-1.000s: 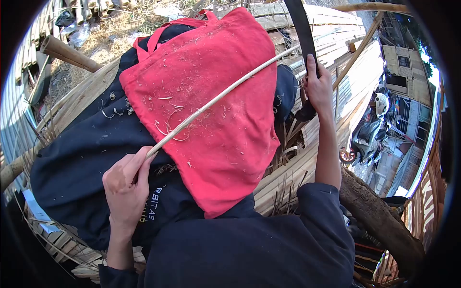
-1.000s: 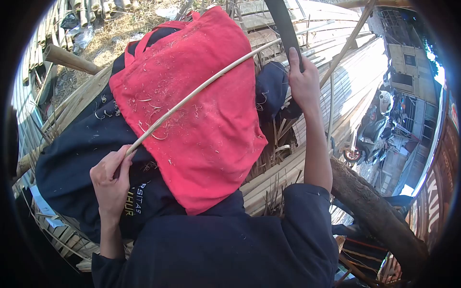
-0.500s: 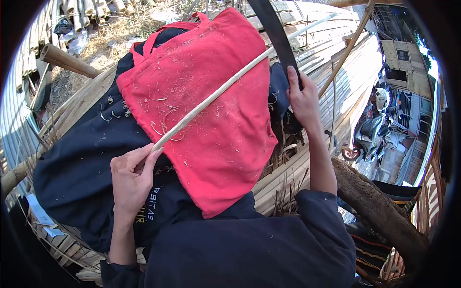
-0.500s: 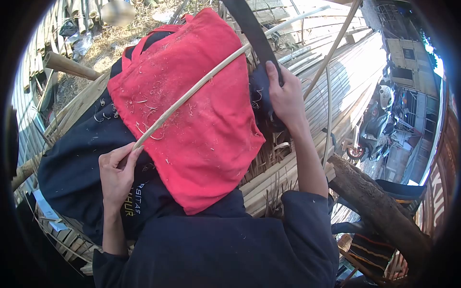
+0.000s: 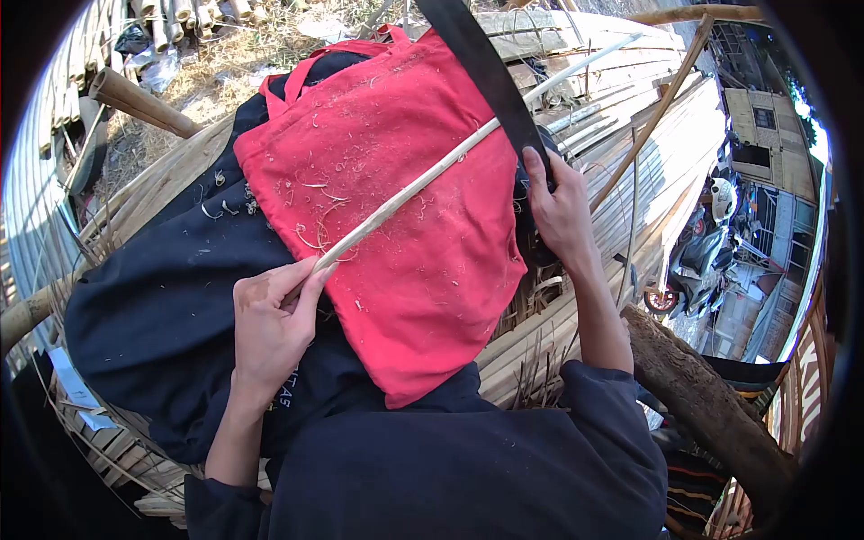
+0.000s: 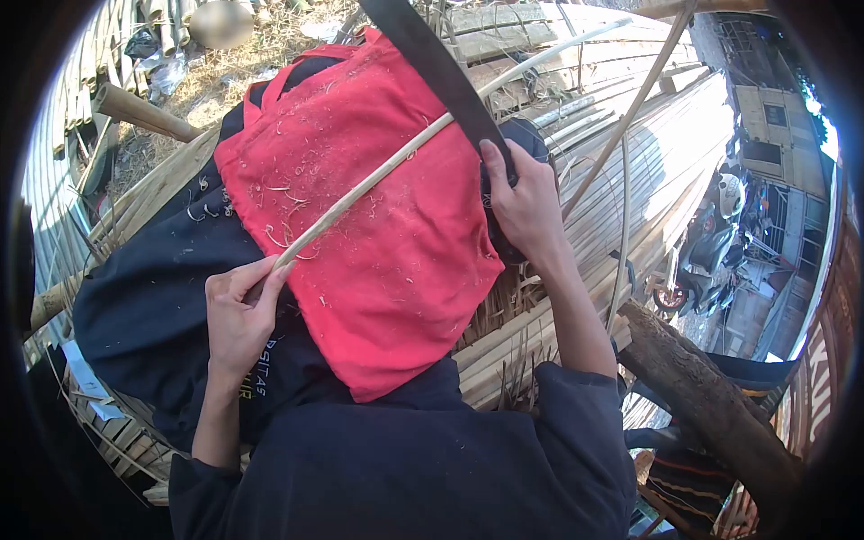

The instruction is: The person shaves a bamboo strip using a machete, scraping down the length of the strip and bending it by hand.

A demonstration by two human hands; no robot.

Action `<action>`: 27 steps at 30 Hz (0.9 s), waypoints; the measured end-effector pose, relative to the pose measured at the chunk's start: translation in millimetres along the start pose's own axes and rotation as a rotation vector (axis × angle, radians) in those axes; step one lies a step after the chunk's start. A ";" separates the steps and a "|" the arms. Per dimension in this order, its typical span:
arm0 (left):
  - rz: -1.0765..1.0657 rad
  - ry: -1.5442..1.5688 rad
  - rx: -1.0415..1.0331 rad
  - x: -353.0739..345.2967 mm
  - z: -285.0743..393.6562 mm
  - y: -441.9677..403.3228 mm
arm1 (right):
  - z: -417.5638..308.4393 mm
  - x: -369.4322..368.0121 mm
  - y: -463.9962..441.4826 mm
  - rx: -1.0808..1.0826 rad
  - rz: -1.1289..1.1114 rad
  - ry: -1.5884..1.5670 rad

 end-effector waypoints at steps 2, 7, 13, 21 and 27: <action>0.011 0.052 -0.017 -15.6 4.7 -7.9 | -17.9 -27.0 23.6 0.160 -0.149 -0.003; 0.059 0.085 -0.023 -29.7 -0.5 -2.6 | -16.2 -5.7 12.8 0.040 -0.081 0.135; 0.146 -0.050 -0.083 -34.0 5.8 -0.6 | -23.6 -26.1 29.8 0.155 -0.243 0.114; 0.205 -0.194 -0.125 4.1 -2.2 40.1 | -18.9 -12.5 26.7 0.120 -0.080 0.085; 0.124 -0.272 0.193 78.2 -25.2 78.8 | 8.3 22.2 -7.2 0.015 0.172 0.095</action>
Point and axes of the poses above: each hand's wrist, its own y-axis away from the middle knuckle, its own x-axis out of the back of the hand, z = x × y, the point moved 5 cm from there along -y, towards the middle knuckle, and after that the axes turned 8 degrees about -y, right-handed, at the moved point
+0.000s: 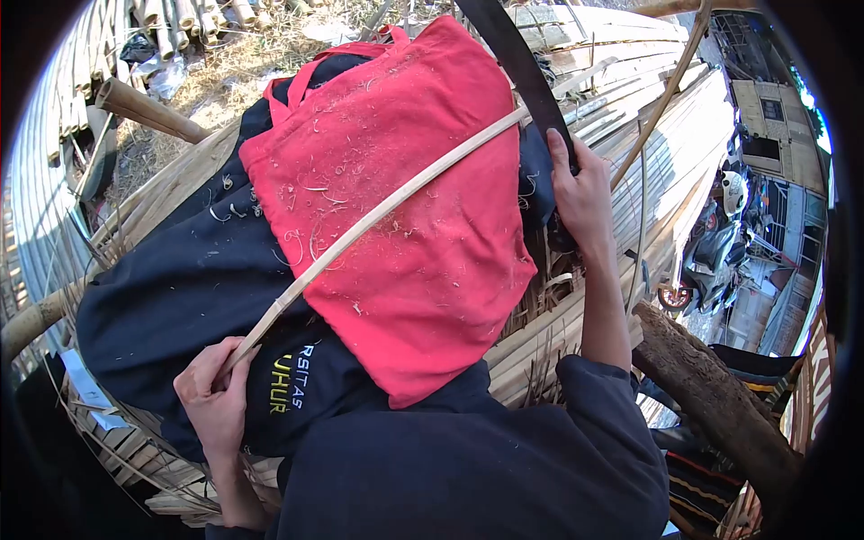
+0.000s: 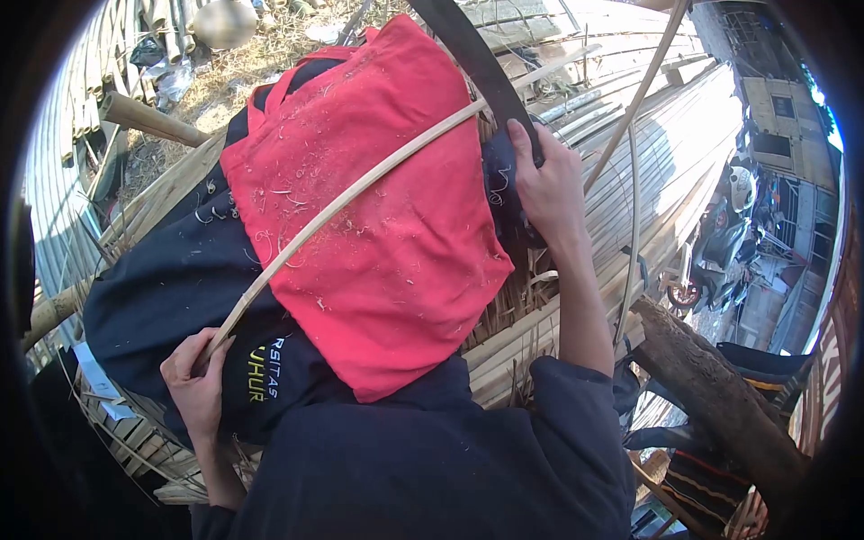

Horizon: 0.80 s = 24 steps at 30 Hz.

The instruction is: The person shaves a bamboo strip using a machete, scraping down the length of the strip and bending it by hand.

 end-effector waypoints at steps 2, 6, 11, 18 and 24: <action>0.052 0.041 0.041 -0.2 -19.0 11.9 | 8.4 -9.7 4.7 -0.020 -0.010 -0.046; -0.158 -0.134 0.011 -3.3 -3.0 -2.6 | 21.3 -21.1 10.3 -0.162 -0.039 -0.225; -0.607 0.129 0.144 -9.9 -42.3 -4.1 | 30.1 -5.4 -4.3 -0.021 0.105 -0.083; -0.942 0.450 0.361 -16.3 -59.2 -5.8 | 42.7 -21.5 -2.5 -0.112 0.032 -0.269; -1.065 0.496 0.459 -18.1 -63.5 -5.1 | -7.9 -39.4 30.9 0.211 -0.200 -0.203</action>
Point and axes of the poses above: each hand's wrist, its own y-axis away from the middle knuckle, its own x-axis out of the back of the hand, z = x × y, the point moved 5 cm from there along -y, towards the middle knuckle, and after that the axes turned 8 degrees about -y, right-handed, at the moved point
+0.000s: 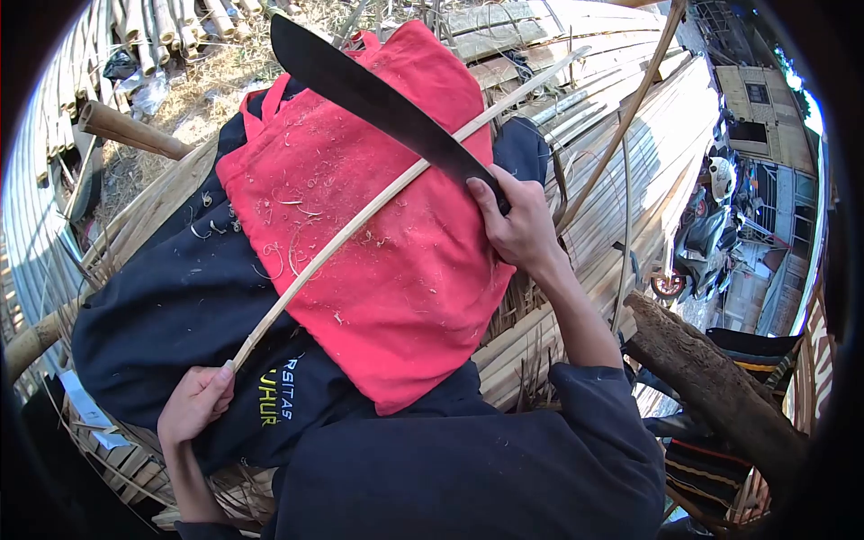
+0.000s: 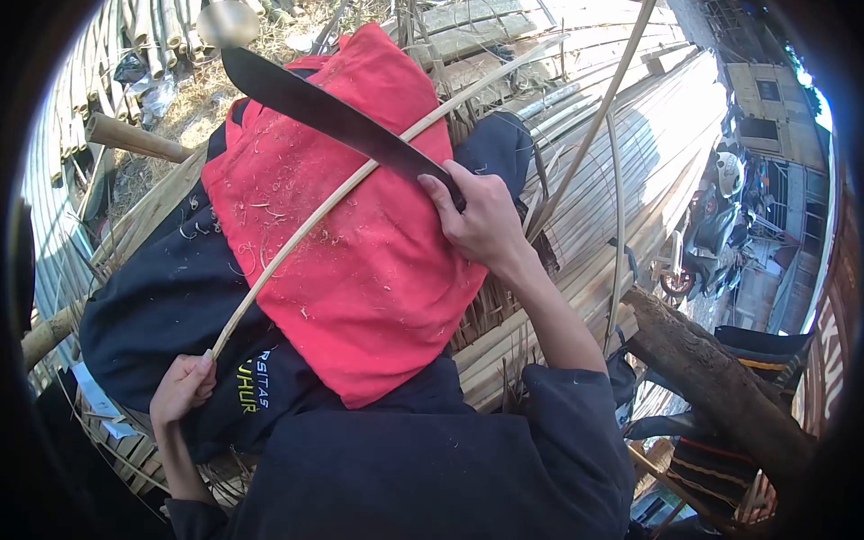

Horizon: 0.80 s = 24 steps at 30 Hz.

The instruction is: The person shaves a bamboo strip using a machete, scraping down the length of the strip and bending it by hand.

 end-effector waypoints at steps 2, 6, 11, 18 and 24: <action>-0.058 0.021 0.015 2.0 -1.5 -1.6 | 11.0 12.0 -7.7 -0.054 0.005 0.116; -0.167 0.079 0.040 4.0 -0.1 -3.0 | 74.6 54.0 -39.7 -0.204 0.339 -0.043; -0.199 0.101 0.064 4.0 1.5 -2.8 | 112.7 84.2 -69.5 -0.362 0.497 -0.302; -0.138 0.097 0.058 13.4 -6.8 33.8 | 106.8 68.6 -79.3 -0.390 0.552 -0.405; -0.126 0.191 0.029 10.5 -40.0 73.3 | 110.0 55.0 -84.2 -0.319 0.452 -0.448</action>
Point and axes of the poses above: each hand's wrist, its own y-axis away from the middle knuckle, its own x-axis out of the back of the hand, z = x × y, the point moved 5 cm from there along -y, towards the middle knuckle, and after that the axes turned 8 degrees about -y, right-handed, at the moved point
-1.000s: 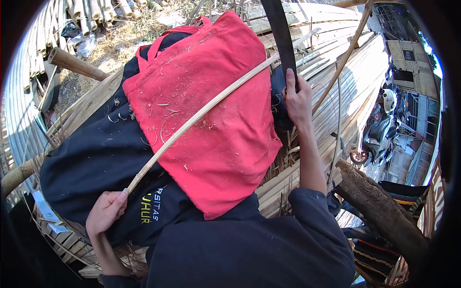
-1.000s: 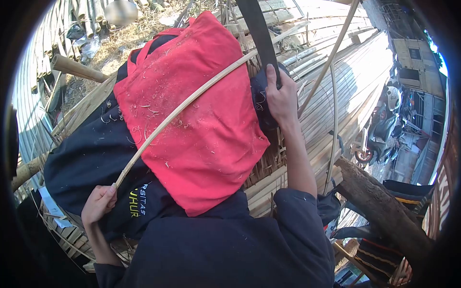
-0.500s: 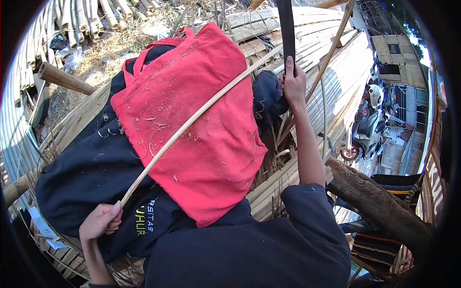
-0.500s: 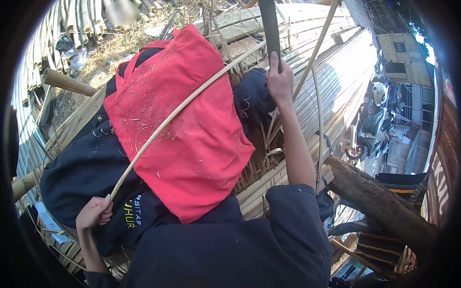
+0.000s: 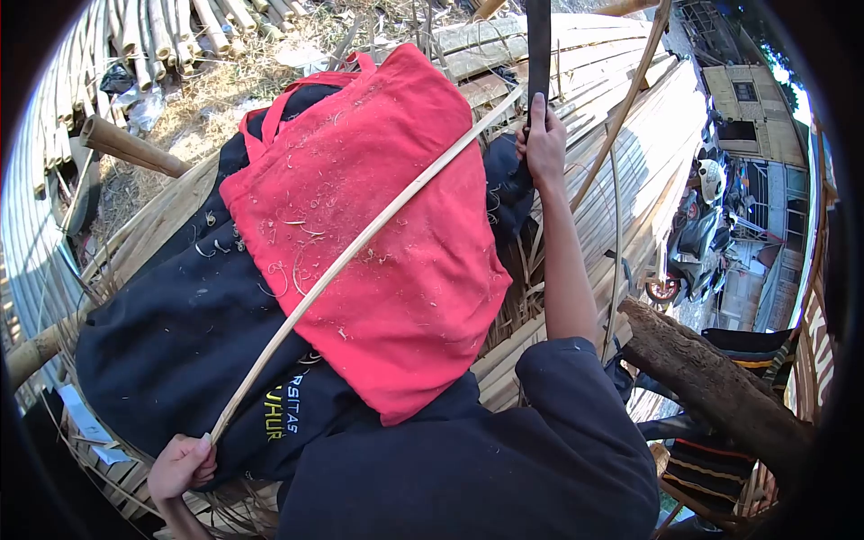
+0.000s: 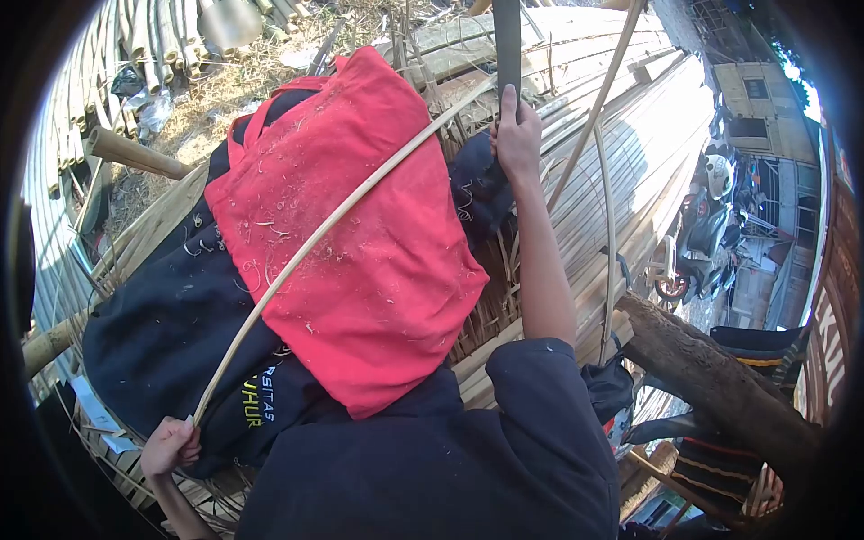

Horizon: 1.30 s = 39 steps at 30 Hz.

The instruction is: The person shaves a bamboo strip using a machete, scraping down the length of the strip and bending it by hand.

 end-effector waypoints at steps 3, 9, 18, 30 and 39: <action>-0.027 0.054 0.061 4.2 -13.1 -10.9 | -1.3 -1.5 -1.5 0.039 -0.036 -0.007; -0.091 0.068 0.095 9.3 -9.9 -17.0 | 2.0 -2.1 13.5 0.005 -0.125 0.013; -0.095 0.072 0.111 10.8 -9.5 -19.0 | -25.3 -40.3 112.5 0.363 -0.404 0.213; -0.106 0.063 0.116 4.7 -3.6 -21.5 | -15.9 -12.4 84.8 0.045 -0.243 0.297; -0.142 0.110 -0.002 -63.3 48.2 -101.6 | -70.5 -60.6 164.7 0.233 -0.586 0.595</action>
Point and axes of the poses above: each hand's wrist, its own y-axis away from the middle knuckle, its own x-axis out of the back of the hand, z = x × y, the point moved 5 cm from there along -y, towards the middle knuckle, and after that the axes turned 8 degrees about -y, right-handed, at the moved point
